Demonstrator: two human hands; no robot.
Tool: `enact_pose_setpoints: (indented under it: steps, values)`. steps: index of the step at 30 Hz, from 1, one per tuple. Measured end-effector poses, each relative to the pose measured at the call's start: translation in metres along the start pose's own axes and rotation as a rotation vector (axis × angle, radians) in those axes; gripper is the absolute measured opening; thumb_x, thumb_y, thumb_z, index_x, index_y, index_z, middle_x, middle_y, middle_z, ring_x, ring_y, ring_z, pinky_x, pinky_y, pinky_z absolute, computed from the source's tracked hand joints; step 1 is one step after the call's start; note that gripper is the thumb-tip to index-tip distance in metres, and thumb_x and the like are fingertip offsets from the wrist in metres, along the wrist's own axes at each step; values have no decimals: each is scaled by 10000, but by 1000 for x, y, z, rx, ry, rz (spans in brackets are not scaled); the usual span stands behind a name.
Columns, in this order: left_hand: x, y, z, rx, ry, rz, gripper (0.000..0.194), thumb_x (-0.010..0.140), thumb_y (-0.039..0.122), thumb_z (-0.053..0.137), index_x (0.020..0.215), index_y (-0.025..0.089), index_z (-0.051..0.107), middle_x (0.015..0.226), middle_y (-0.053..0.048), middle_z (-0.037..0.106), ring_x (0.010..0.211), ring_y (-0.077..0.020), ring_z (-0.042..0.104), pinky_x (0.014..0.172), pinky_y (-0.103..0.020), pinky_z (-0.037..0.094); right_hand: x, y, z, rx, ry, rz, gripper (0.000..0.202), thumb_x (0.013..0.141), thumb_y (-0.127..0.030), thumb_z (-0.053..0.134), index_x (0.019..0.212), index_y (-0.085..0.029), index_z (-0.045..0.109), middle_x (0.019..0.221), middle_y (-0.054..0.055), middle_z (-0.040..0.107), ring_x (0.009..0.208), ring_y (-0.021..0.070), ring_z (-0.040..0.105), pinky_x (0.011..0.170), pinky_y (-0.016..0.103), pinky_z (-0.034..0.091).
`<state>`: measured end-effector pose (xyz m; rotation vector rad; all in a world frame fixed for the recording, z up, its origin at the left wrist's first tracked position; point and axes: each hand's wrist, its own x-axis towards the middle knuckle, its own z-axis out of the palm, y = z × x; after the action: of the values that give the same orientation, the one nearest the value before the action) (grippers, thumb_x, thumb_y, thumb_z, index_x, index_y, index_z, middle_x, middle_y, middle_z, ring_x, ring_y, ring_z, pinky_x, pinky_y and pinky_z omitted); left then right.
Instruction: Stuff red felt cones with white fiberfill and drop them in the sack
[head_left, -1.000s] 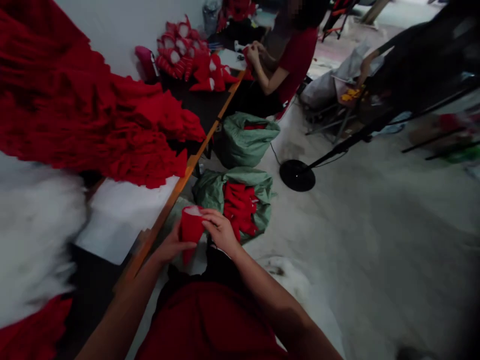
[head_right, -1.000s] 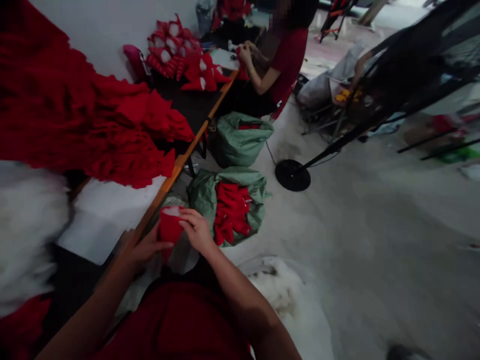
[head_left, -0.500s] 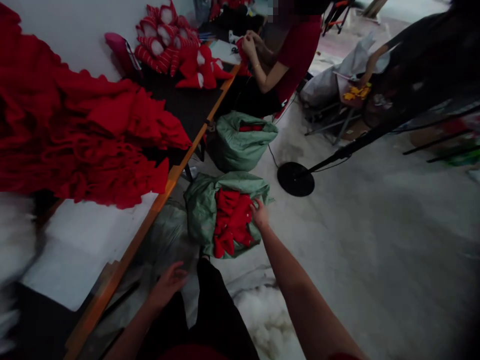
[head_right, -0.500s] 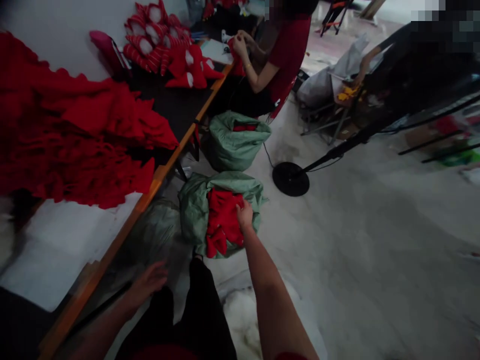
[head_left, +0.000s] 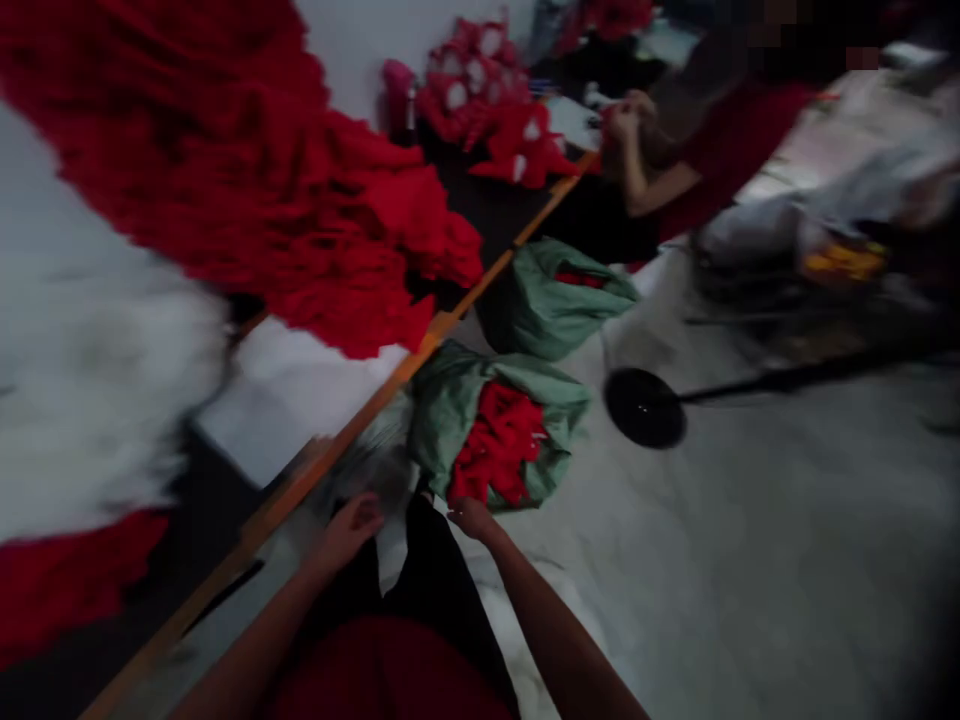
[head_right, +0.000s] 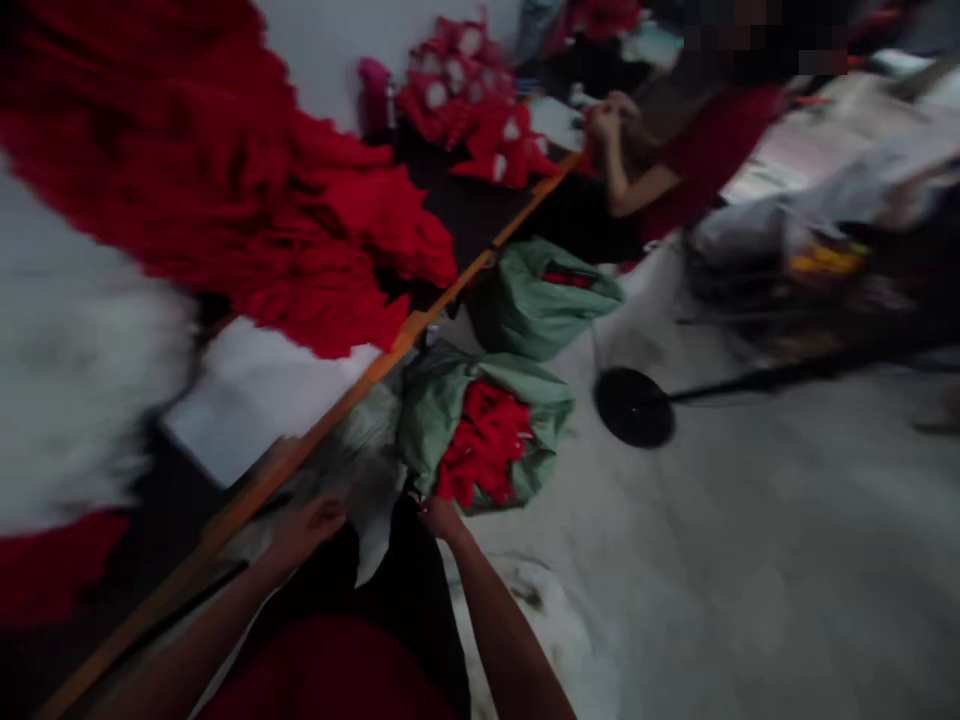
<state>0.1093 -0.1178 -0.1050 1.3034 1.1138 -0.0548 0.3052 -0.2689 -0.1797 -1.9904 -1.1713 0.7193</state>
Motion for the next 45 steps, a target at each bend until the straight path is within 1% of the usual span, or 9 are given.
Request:
enact_pose_setpoints:
  steps: [3, 11, 16, 20, 24, 30, 33, 40, 45]
  values:
    - [-34, -17, -20, -73, 43, 125, 285, 614, 318, 616, 884, 226, 610, 754, -31, 638, 654, -186, 585, 645, -341, 456, -3, -38, 30, 5, -218, 34, 122, 732, -248, 572, 646, -192, 638, 596, 41, 642, 541, 194, 618, 481, 297, 492]
    - [-112, -79, -114, -219, 487, 186, 251, 614, 241, 609, 864, 219, 632, 807, -47, 653, 736, -208, 590, 699, -347, 460, 49, -207, 140, 164, -670, -208, 295, 754, -291, 492, 1009, -187, 598, 1022, 101, 636, 910, 225, 609, 821, 417, 485]
    - [-163, -113, -182, -278, 843, 155, 259, 706, 302, 544, 926, 165, 564, 876, -71, 631, 814, -193, 591, 785, -366, 450, 57, -312, 222, 115, -648, -516, 405, 766, -154, 450, 1168, -175, 498, 1185, 123, 492, 914, 173, 569, 868, 370, 455]
    - [-187, -137, -215, -288, 978, 136, 275, 730, 348, 529, 937, 169, 552, 886, -63, 630, 834, -187, 590, 790, -345, 452, 77, -364, 268, 105, -270, -467, 446, 781, -183, 452, 1223, -128, 429, 1205, 159, 401, 1027, 208, 486, 913, 377, 408]
    - [-189, -145, -229, -290, 1014, 163, 271, 734, 352, 526, 938, 176, 560, 886, -61, 634, 831, -187, 597, 778, -333, 457, 102, -387, 289, -73, 17, -347, 718, 695, -269, 605, 1319, -125, 282, 1277, 189, 272, 1179, 308, 307, 966, 467, 312]
    - [-162, -110, -266, -213, 1012, 371, 216, 724, 310, 553, 898, 192, 599, 912, -62, 627, 866, -181, 577, 818, -320, 432, 117, -392, 302, -327, -245, -479, 474, 690, -66, 533, 1138, -220, 551, 1286, 141, 357, 1158, 312, 329, 923, 459, 333]
    - [-143, -88, -282, -468, 826, 328, 253, 679, 358, 612, 855, 177, 605, 881, -69, 634, 824, -179, 590, 784, -312, 447, 131, -387, 294, -319, -319, -485, 365, 683, -23, 455, 977, -134, 642, 1022, 139, 533, 982, 245, 470, 867, 382, 396]
    - [-93, -45, -298, -1300, 27, 13, 571, 651, 675, 481, 803, 130, 555, 758, -90, 630, 723, -202, 611, 667, -358, 487, 141, -387, 269, -154, -376, -601, 288, 681, -65, 477, 887, -157, 655, 955, 75, 590, 918, 178, 519, 863, 304, 412]
    - [-48, -25, -302, -1489, 142, 6, 298, 799, 379, 508, 664, 116, 540, 641, -31, 572, 605, -115, 560, 627, -253, 476, 130, -381, 264, -11, -414, -643, 199, 740, -134, 467, 758, -163, 663, 909, 86, 640, 925, 190, 536, 872, 335, 412]
